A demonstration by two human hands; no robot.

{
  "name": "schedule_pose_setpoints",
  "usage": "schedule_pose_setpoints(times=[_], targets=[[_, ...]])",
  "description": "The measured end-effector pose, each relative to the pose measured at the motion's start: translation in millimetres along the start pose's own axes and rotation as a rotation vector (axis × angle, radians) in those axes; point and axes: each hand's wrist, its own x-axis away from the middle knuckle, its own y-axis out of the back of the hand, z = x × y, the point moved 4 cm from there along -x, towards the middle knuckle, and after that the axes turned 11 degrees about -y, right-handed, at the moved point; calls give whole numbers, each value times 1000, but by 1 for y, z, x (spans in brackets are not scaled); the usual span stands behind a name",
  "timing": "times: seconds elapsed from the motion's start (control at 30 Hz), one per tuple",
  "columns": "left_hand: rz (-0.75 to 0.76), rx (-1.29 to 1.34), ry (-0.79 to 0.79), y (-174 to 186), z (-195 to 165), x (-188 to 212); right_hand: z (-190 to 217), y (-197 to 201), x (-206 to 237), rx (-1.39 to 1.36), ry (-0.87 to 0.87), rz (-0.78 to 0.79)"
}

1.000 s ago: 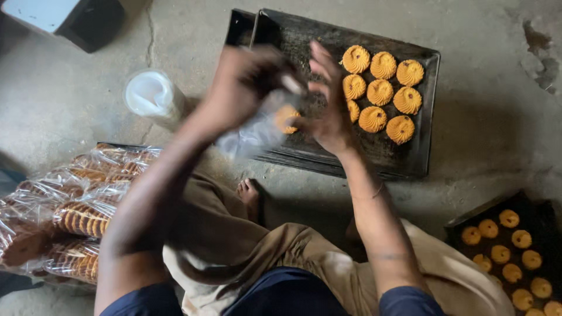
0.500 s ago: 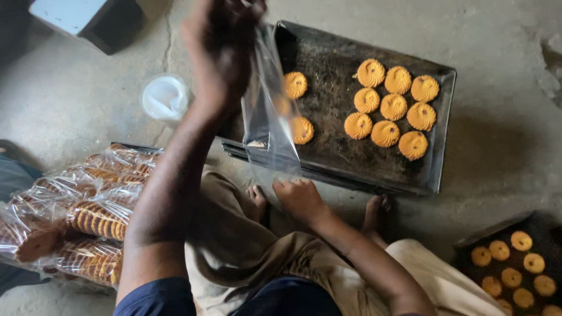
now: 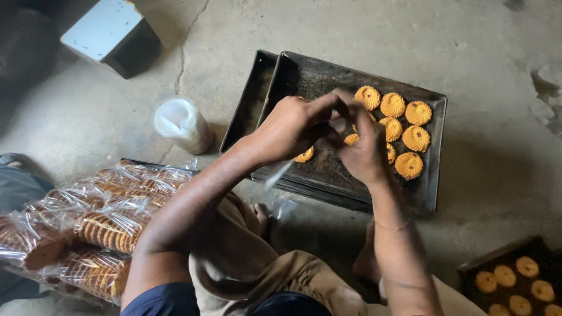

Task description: The person sits on the floor and packs round, ridged cookies from metal baking trays into clear plastic bags. They place cookies into the bags, fold the tops, and set the filled bags aside on a stack of previously packed items.

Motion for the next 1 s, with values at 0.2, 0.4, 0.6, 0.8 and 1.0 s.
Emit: schedule_pose_setpoints(times=[0.2,0.4,0.6,0.8,1.0], targets=[[-114,121,108,-10,44,7,-47,9,11,-175,-234,-89],[-65,204,116,-28,47,11,-56,1,8,-132,-388,-132],[-122,248,244,-36,60,19,-61,0,9,-264,-163,-150],[-55,414,545,-43,67,27,-36,5,-6,642,79,-361],[-223,215,26,-36,36,14,-28,-17,-5,-333,-324,206]])
